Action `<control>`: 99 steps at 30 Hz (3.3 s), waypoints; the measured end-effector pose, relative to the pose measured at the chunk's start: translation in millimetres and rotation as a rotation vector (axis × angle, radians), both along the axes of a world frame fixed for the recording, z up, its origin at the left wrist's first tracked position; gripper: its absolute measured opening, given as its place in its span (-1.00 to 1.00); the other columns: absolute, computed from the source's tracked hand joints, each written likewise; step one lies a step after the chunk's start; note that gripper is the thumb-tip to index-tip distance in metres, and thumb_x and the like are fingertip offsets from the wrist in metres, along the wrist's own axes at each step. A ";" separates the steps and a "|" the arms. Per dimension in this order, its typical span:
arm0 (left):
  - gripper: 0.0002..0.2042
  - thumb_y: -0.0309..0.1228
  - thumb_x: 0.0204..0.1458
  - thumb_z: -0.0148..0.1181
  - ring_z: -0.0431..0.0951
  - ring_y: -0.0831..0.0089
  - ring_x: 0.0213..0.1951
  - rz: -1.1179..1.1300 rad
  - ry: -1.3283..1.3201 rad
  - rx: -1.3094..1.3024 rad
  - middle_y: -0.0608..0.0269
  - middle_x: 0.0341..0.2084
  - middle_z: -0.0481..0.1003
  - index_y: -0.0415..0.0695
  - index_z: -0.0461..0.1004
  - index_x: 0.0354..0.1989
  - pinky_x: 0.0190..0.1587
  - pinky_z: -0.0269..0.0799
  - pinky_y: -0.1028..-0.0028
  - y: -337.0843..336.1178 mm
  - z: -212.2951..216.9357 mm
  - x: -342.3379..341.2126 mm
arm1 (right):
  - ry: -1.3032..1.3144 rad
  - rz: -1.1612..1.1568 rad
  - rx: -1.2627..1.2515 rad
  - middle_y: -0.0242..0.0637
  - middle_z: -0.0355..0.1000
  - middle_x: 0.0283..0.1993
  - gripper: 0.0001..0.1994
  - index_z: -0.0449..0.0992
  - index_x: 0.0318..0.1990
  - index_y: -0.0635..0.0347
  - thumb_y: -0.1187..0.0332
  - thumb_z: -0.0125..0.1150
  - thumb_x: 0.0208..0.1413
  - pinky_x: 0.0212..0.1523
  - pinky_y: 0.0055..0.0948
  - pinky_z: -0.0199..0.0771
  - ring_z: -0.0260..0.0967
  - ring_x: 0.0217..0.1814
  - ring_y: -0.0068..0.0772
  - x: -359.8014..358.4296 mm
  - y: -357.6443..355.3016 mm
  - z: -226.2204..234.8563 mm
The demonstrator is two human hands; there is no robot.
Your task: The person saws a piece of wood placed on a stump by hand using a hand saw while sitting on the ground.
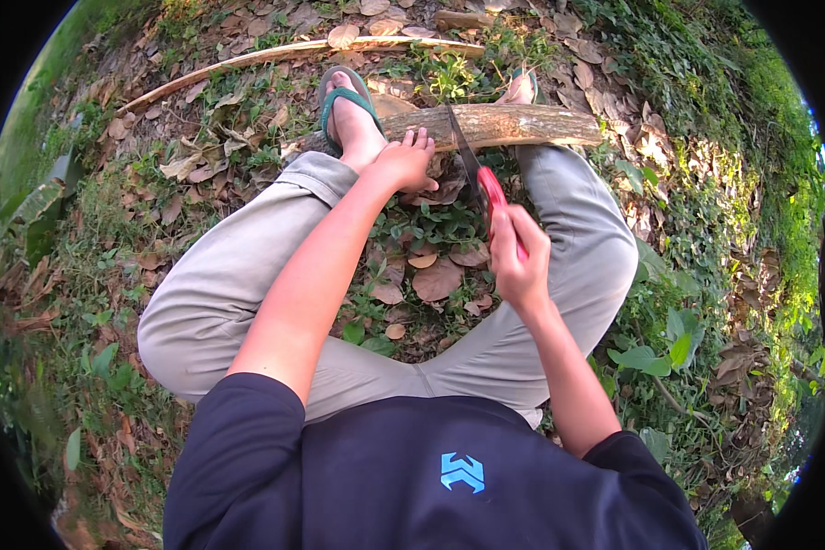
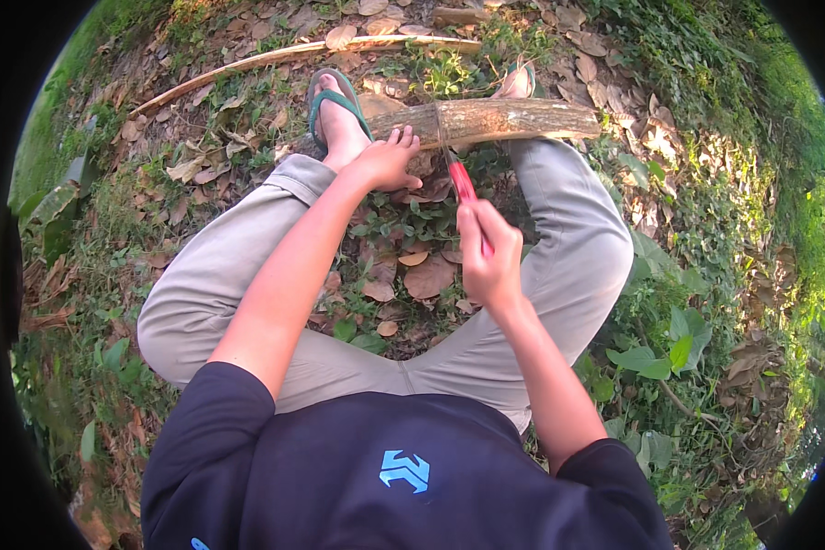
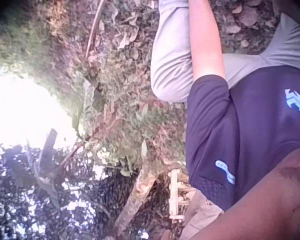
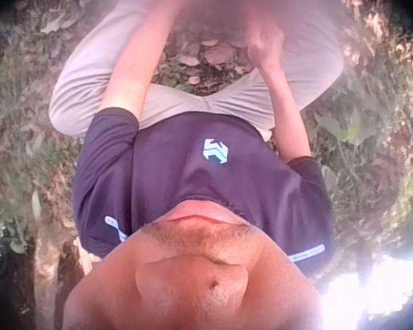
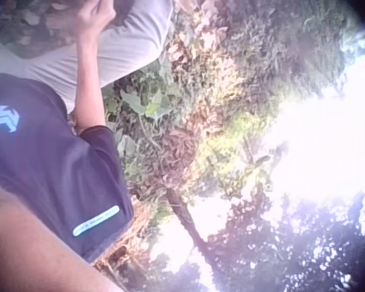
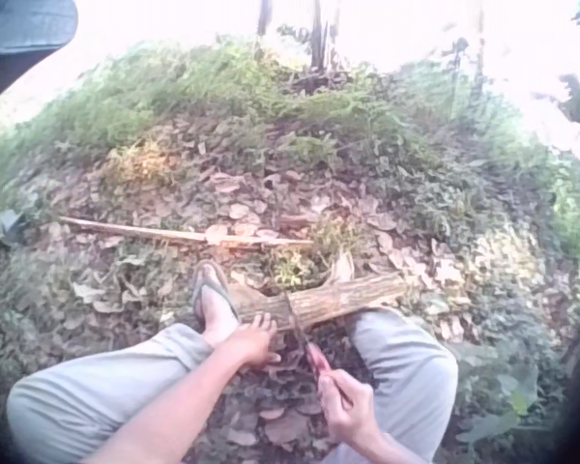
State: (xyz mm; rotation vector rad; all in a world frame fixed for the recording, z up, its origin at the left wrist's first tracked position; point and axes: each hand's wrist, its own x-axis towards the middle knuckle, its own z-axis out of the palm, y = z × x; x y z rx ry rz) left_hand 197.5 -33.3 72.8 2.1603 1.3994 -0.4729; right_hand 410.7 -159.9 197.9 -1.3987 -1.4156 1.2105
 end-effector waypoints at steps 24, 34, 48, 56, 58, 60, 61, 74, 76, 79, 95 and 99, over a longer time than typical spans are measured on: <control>-0.67 -0.32 0.19 0.16 0.65 0.12 -0.03 0.022 -0.353 -0.053 -0.07 -0.11 0.63 -0.22 0.55 0.05 0.07 0.51 0.26 -17.3 26.6 -23.5 | -0.011 -0.097 0.225 0.08 0.36 -0.51 -0.86 0.50 -0.22 0.33 0.43 0.12 0.33 -0.53 -0.32 0.27 0.23 -0.63 -0.20 -26.1 32.5 -21.7; -0.65 -0.35 0.20 0.22 0.61 0.19 0.07 0.180 -0.388 0.026 0.02 0.03 0.59 -0.15 0.52 0.15 0.17 0.48 0.26 -19.6 135.7 -34.1 | 0.021 -0.137 0.165 -0.10 0.34 -0.52 -0.78 0.48 -0.23 0.37 0.35 0.10 0.37 -0.42 -0.34 0.31 0.23 -0.52 -0.41 0.6 0.2 -12.9; -0.59 -0.27 0.22 0.24 0.60 0.24 0.07 0.383 -0.061 0.350 0.05 0.00 0.62 -0.08 0.48 0.22 0.18 0.45 0.27 0.3 335.6 -202.9 | 0.489 -0.117 -0.020 -0.56 0.30 -0.52 -0.77 0.50 -0.29 0.21 0.30 0.06 0.43 -0.52 -0.61 0.17 0.17 -0.53 -0.76 51.5 -17.6 -77.2; -0.74 -0.33 0.19 0.24 0.65 0.37 -0.20 0.598 -0.408 0.228 0.16 -0.16 0.66 -0.15 0.58 0.00 -0.02 0.56 0.36 -16.5 93.9 -221.5 | 0.487 -0.137 -0.101 -0.59 0.24 -0.55 -0.77 0.46 -0.27 0.20 0.29 0.05 0.44 -0.59 -0.67 0.08 0.10 -0.59 -0.82 50.7 -27.8 -75.4; -0.73 -0.35 0.19 0.23 0.67 0.35 -0.21 0.609 -0.437 0.258 0.12 -0.14 0.66 -0.16 0.57 0.03 -0.06 0.57 0.35 -12.7 37.4 -208.6 | 0.465 -0.146 -0.104 -0.59 0.23 -0.55 -0.77 0.45 -0.25 0.22 0.29 0.03 0.45 -0.61 -0.67 0.06 0.07 -0.60 -0.82 46.1 -31.1 -75.1; -0.74 -0.36 0.19 0.22 0.66 0.31 -0.14 0.665 -0.516 0.332 0.11 -0.14 0.64 -0.15 0.56 0.02 -0.02 0.54 0.32 -1.8 -14.2 -205.1 | 0.466 -0.158 -0.112 -0.59 0.22 -0.56 -0.77 0.44 -0.24 0.24 0.31 0.00 0.46 -0.62 -0.67 0.05 0.06 -0.61 -0.83 37.3 -38.2 -71.7; -0.76 -0.37 0.20 0.20 0.64 0.23 -0.08 0.666 -0.496 0.356 0.06 -0.11 0.61 -0.15 0.57 0.00 0.01 0.51 0.27 7.5 -27.6 -182.7 | 0.443 -0.184 -0.107 -0.59 0.21 -0.56 -0.77 0.44 -0.24 0.26 0.32 -0.01 0.46 -0.62 -0.67 0.05 0.05 -0.61 -0.83 39.4 -40.8 -73.1; -0.57 -0.08 0.38 -0.16 0.63 0.01 -0.22 0.482 -0.105 0.594 -0.03 -0.34 0.63 -0.06 0.62 -0.19 -0.07 0.46 0.03 5.5 -69.9 -167.1 | -0.051 -0.159 -0.033 -0.46 0.39 -0.51 -0.85 0.50 -0.20 0.30 0.44 0.05 0.40 -0.56 -0.62 0.18 0.19 -0.57 -0.76 -18.1 -26.2 37.7; -0.57 -0.08 0.38 -0.16 0.63 0.01 -0.21 0.461 -0.129 0.603 -0.02 -0.34 0.63 -0.06 0.62 -0.19 -0.07 0.46 0.03 5.0 -68.9 -167.7 | 0.055 -0.161 -0.118 -0.52 0.31 -0.53 -0.82 0.50 -0.22 0.27 0.38 0.04 0.42 -0.59 -0.66 0.11 0.15 -0.58 -0.81 -14.5 -5.3 48.7; -0.57 -0.08 0.38 -0.16 0.63 0.01 -0.21 0.449 -0.158 0.606 -0.01 -0.33 0.63 -0.06 0.62 -0.20 -0.07 0.46 0.03 3.2 -71.6 -167.4 | 0.144 -0.152 -0.225 -0.58 0.25 -0.53 -0.79 0.49 -0.23 0.25 0.34 0.03 0.44 -0.62 -0.68 0.06 0.09 -0.59 -0.84 -12.3 26.0 48.5; -0.62 -0.12 0.38 -0.14 0.60 0.03 -0.19 0.441 -0.207 0.608 0.13 -0.30 0.62 -0.06 0.59 -0.21 -0.08 0.47 0.06 -4.0 -65.2 -167.0 | 0.093 -0.139 -0.180 -0.52 0.35 -0.46 -0.80 0.49 -0.17 0.30 0.36 0.02 0.44 -0.58 -0.66 0.14 0.15 -0.54 -0.81 -4.2 -7.9 41.0; -0.62 -0.12 0.38 -0.14 0.59 0.02 -0.18 0.453 -0.186 0.601 0.12 -0.28 0.62 -0.05 0.59 -0.20 -0.08 0.46 0.05 -1.9 -72.6 -169.5 | 0.063 -0.122 -0.149 -0.50 0.37 -0.45 -0.83 0.49 -0.17 0.30 0.40 0.03 0.43 -0.57 -0.65 0.15 0.15 -0.54 -0.79 -1.0 -14.3 36.7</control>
